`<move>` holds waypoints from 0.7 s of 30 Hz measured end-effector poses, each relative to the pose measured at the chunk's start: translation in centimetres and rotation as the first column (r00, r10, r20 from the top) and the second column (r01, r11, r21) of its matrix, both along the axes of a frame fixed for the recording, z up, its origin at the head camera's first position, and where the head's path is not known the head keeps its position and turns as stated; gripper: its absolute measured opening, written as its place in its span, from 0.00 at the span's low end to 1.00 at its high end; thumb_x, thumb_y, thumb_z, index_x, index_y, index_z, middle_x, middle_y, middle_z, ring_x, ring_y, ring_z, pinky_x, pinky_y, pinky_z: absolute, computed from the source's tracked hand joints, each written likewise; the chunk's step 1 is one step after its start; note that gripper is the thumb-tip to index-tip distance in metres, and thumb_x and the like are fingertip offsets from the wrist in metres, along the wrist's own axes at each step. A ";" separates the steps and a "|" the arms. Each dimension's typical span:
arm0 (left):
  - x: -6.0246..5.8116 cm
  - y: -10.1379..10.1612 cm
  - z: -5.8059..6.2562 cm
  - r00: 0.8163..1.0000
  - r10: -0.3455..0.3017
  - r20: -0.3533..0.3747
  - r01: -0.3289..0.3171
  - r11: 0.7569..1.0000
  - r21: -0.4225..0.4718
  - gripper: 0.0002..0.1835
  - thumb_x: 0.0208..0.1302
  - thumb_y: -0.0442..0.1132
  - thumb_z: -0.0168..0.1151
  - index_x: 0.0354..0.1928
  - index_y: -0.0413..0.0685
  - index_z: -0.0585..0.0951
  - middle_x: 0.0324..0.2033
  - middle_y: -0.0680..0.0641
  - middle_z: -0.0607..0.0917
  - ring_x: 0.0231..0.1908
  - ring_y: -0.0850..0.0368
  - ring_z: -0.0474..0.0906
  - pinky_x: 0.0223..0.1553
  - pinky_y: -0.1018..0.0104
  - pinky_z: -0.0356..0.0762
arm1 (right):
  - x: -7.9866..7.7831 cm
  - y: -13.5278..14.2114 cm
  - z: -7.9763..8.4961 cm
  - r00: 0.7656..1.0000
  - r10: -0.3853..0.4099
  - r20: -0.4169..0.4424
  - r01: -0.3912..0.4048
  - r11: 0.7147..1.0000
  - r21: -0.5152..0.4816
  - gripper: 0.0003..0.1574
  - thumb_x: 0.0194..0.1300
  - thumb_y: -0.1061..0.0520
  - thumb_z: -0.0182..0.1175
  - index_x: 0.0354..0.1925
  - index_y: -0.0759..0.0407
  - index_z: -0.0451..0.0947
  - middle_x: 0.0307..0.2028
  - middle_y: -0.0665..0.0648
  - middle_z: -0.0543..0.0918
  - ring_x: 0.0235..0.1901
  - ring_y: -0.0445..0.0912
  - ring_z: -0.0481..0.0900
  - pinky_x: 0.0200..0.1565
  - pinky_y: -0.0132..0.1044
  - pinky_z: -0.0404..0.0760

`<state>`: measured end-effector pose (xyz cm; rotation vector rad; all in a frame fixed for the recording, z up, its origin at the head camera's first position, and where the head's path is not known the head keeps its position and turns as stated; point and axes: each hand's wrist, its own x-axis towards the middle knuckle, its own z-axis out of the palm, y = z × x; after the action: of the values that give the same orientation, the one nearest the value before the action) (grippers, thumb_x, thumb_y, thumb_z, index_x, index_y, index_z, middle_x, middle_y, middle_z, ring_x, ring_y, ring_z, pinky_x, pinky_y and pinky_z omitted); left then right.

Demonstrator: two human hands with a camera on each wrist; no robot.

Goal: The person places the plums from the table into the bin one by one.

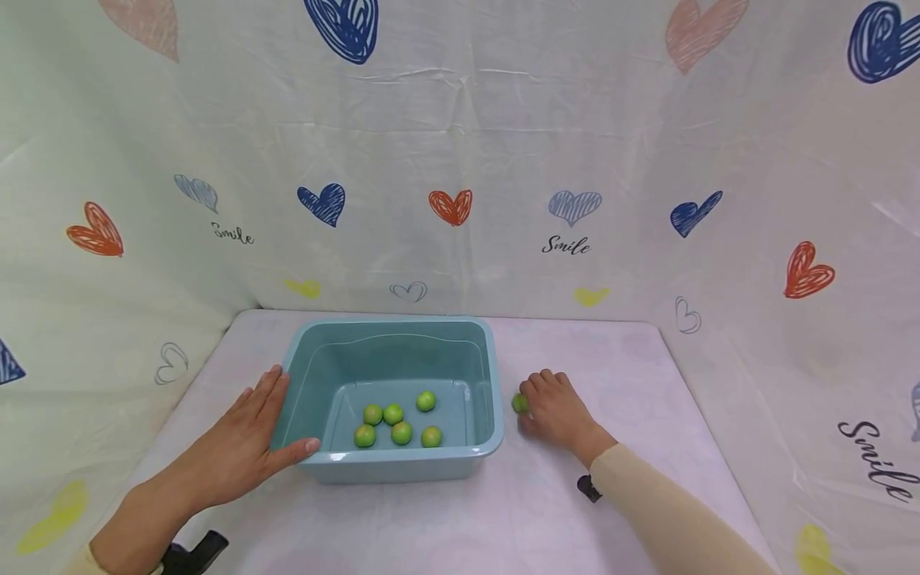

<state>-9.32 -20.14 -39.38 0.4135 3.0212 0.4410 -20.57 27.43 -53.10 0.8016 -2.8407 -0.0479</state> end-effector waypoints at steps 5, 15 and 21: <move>0.0 -0.1 0.0 1.000 -0.002 0.003 0.002 1.000 0.009 0.65 0.67 0.76 0.58 0.80 0.25 0.50 0.81 0.26 0.49 0.80 0.27 0.51 0.76 0.28 0.53 | -0.1 -0.1 -0.2 1.000 0.004 -0.025 -0.003 1.000 0.010 0.25 0.60 0.45 0.77 0.47 0.56 0.79 0.41 0.52 0.80 0.46 0.50 0.74 0.54 0.50 0.77; 0.0 0.0 0.0 1.000 0.011 0.027 -0.012 0.999 0.044 0.66 0.67 0.77 0.57 0.81 0.26 0.48 0.82 0.27 0.47 0.81 0.28 0.49 0.77 0.28 0.50 | -0.6 0.7 0.4 0.995 -0.042 -0.092 0.042 0.999 -0.001 0.22 0.61 0.43 0.70 0.41 0.56 0.75 0.34 0.51 0.73 0.40 0.50 0.71 0.49 0.49 0.75; 0.0 0.0 0.0 1.000 0.012 0.022 -0.012 0.999 0.039 0.66 0.67 0.77 0.56 0.81 0.27 0.48 0.82 0.27 0.48 0.80 0.28 0.50 0.77 0.28 0.51 | -0.8 1.7 0.7 0.994 -0.056 -0.094 0.059 0.998 0.028 0.24 0.60 0.42 0.71 0.40 0.56 0.73 0.32 0.50 0.70 0.39 0.50 0.69 0.48 0.49 0.73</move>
<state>-9.35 -20.15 -39.41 0.3905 2.9998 0.5023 -21.42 29.17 -52.44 0.7047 -2.7810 -0.1339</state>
